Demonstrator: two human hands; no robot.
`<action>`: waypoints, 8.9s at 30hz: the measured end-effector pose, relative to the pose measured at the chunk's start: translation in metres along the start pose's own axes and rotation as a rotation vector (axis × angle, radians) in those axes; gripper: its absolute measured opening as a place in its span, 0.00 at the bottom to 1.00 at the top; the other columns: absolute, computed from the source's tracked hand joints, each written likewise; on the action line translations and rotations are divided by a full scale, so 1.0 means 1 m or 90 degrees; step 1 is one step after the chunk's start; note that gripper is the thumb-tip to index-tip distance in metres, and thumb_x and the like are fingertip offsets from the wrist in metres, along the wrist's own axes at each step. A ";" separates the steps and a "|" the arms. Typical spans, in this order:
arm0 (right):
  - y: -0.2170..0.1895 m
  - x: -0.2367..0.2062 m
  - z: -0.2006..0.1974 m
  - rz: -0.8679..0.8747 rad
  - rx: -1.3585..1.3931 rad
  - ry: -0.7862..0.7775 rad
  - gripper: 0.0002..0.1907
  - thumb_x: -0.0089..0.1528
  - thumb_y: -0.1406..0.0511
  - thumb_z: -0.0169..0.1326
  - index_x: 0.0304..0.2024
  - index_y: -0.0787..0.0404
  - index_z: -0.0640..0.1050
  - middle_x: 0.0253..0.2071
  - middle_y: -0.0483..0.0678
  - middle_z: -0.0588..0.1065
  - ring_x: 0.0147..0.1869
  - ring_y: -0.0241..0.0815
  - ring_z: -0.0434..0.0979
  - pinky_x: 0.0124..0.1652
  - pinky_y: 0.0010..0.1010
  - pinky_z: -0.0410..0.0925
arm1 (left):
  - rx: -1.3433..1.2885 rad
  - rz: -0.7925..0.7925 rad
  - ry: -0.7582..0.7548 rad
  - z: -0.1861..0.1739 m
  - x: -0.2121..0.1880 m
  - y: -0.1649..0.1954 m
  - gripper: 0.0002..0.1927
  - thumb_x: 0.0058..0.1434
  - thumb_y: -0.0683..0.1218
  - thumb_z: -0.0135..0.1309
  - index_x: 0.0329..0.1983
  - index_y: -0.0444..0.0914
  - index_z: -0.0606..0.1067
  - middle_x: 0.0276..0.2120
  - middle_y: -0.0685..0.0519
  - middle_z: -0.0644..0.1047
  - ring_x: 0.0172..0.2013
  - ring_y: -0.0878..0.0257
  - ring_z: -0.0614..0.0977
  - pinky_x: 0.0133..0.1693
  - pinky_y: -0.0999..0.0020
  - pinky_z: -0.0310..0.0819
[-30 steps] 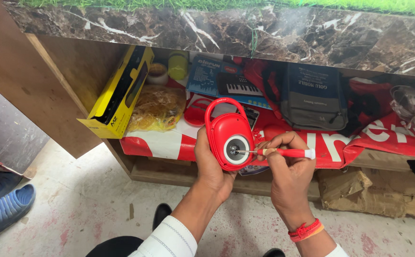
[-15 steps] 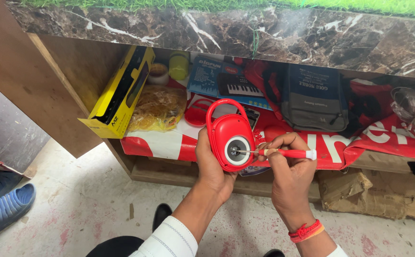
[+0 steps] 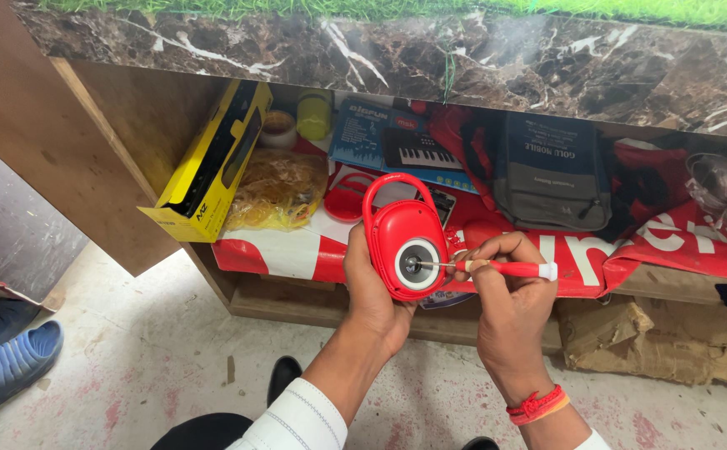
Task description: The person repairs a red portable Bluetooth speaker at a workbench. They unscrew the speaker grille with a screwdriver, remove the internal circuit board and speaker driver, work on the wiring and components, and reassemble the parts back into the red housing.
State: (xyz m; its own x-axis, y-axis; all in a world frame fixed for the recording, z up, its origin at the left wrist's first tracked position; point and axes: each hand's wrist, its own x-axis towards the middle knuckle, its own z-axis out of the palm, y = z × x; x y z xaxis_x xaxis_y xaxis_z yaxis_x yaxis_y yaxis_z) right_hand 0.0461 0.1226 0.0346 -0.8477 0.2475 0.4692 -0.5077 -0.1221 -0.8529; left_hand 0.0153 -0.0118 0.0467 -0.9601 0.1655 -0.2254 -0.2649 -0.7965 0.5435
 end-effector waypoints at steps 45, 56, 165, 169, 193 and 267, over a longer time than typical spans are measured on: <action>0.004 0.000 0.000 0.017 -0.021 0.019 0.02 0.64 0.76 0.50 0.37 0.67 0.72 0.35 0.50 0.76 0.38 0.35 0.78 0.42 0.27 0.74 | -0.003 -0.002 -0.006 -0.002 0.001 -0.001 0.26 0.66 0.65 0.38 0.44 0.44 0.77 0.36 0.55 0.81 0.35 0.63 0.84 0.36 0.64 0.81; 0.006 0.001 0.001 0.031 -0.051 0.020 0.01 0.65 0.76 0.51 0.38 0.68 0.72 0.35 0.50 0.78 0.36 0.34 0.77 0.41 0.25 0.73 | -0.011 0.007 0.003 -0.003 0.001 -0.001 0.26 0.65 0.64 0.38 0.47 0.42 0.76 0.39 0.53 0.81 0.38 0.61 0.85 0.39 0.61 0.82; 0.002 0.002 0.005 0.031 -0.073 0.031 0.03 0.67 0.72 0.53 0.40 0.69 0.75 0.34 0.48 0.78 0.35 0.31 0.78 0.36 0.24 0.74 | 0.022 -0.001 -0.022 -0.001 0.003 -0.002 0.28 0.67 0.64 0.35 0.47 0.40 0.77 0.34 0.51 0.82 0.30 0.60 0.85 0.33 0.64 0.84; -0.001 0.002 0.008 0.048 -0.089 0.042 0.03 0.67 0.71 0.53 0.41 0.68 0.75 0.33 0.48 0.78 0.35 0.32 0.80 0.36 0.24 0.75 | 0.035 0.000 -0.041 -0.001 0.003 -0.001 0.30 0.67 0.64 0.34 0.47 0.39 0.77 0.32 0.49 0.82 0.27 0.58 0.85 0.31 0.65 0.84; 0.002 0.002 0.006 0.045 -0.063 0.031 0.04 0.68 0.71 0.53 0.40 0.68 0.75 0.33 0.47 0.78 0.35 0.31 0.79 0.36 0.23 0.74 | 0.044 0.004 -0.042 0.001 0.002 0.000 0.28 0.66 0.64 0.34 0.46 0.40 0.77 0.32 0.50 0.82 0.27 0.59 0.85 0.31 0.65 0.83; 0.012 0.006 -0.008 0.013 -0.092 0.053 0.03 0.63 0.75 0.51 0.34 0.69 0.74 0.32 0.47 0.76 0.34 0.32 0.76 0.37 0.24 0.73 | 0.031 -0.015 0.019 0.004 0.001 0.000 0.27 0.65 0.65 0.37 0.48 0.43 0.77 0.39 0.54 0.82 0.38 0.64 0.86 0.38 0.65 0.84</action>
State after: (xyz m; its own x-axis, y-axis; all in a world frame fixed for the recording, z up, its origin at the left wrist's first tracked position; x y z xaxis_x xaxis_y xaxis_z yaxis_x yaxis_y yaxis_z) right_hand 0.0364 0.1302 0.0258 -0.8385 0.3265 0.4363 -0.4582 0.0110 -0.8888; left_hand 0.0137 -0.0086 0.0498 -0.9506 0.1654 -0.2627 -0.2920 -0.7635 0.5761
